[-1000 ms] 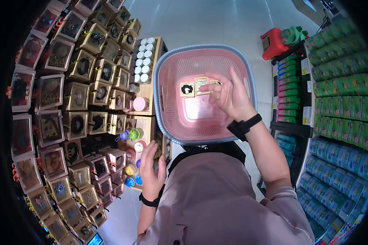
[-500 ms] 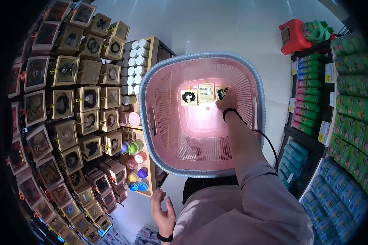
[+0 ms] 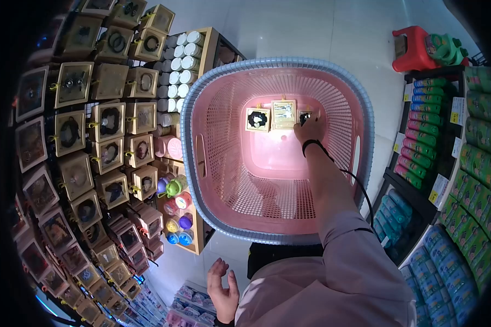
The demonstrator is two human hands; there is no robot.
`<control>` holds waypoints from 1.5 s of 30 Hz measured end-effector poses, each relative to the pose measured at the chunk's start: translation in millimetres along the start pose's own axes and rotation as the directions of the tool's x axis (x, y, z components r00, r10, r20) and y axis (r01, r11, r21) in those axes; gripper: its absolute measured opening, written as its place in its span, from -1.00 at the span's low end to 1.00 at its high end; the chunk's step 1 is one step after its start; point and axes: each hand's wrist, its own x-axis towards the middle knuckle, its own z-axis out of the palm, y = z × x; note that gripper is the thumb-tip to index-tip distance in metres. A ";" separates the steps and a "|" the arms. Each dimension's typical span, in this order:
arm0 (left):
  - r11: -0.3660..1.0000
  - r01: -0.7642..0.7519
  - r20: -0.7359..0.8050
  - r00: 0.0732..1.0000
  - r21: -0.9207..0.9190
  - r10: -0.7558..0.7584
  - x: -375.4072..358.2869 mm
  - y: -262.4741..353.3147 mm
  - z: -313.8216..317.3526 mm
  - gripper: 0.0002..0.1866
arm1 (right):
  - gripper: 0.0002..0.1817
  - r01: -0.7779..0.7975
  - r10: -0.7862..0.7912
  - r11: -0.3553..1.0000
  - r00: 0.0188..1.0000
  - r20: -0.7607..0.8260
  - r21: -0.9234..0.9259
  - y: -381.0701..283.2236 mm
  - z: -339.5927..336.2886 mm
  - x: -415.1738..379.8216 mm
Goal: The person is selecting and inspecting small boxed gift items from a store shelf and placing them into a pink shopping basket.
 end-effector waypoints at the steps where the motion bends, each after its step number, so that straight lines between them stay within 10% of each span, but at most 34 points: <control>1: 1.000 -0.005 -0.006 1.000 -0.007 0.005 0.9 0.7 -0.7 -0.73 | 0.13 -0.013 0.013 1.000 1.000 -0.001 0.006 1.5 1.3 0.6; 7: 0.999 -0.044 0.028 0.999 -0.006 0.044 7.8 -0.7 -4.8 -0.72 | 0.05 -0.043 0.043 0.999 0.999 -0.016 -0.008 19.0 9.4 1.2; 13: 0.999 -0.048 0.074 0.996 -0.017 0.049 12.6 -12.3 -5.7 -0.72 | -0.09 -0.009 0.008 0.936 1.000 0.004 0.351 35.6 9.6 1.5; 20: 0.999 -0.013 0.102 0.995 -0.045 0.017 17.9 -37.9 -3.0 -0.72 | 0.34 -0.068 0.069 0.998 0.993 0.093 -0.014 2.4 11.5 -23.1; 32: 0.998 -0.006 0.068 0.998 -0.066 0.011 15.1 -73.3 -11.0 -0.72 | 0.30 -0.142 0.160 0.964 0.985 0.062 -0.225 -1.7 0.0 -24.1; 38: 0.993 -0.063 0.006 0.998 -0.101 0.064 26.7 -77.0 -30.7 -0.71 | 0.30 -0.101 0.110 0.990 0.990 0.093 -0.099 -16.2 -50.6 -54.4; 41: 0.987 -0.148 -0.002 0.989 -0.063 0.148 38.3 -69.5 -49.5 -0.67 | 0.33 0.147 -0.137 0.984 0.985 -0.107 0.099 4.0 -32.8 -42.9; 45: 0.940 -0.337 -0.072 0.940 -0.057 0.333 50.6 -77.3 -60.7 -0.63 | 0.38 0.097 -0.145 0.855 0.988 0.055 0.510 -44.9 -82.9 -86.7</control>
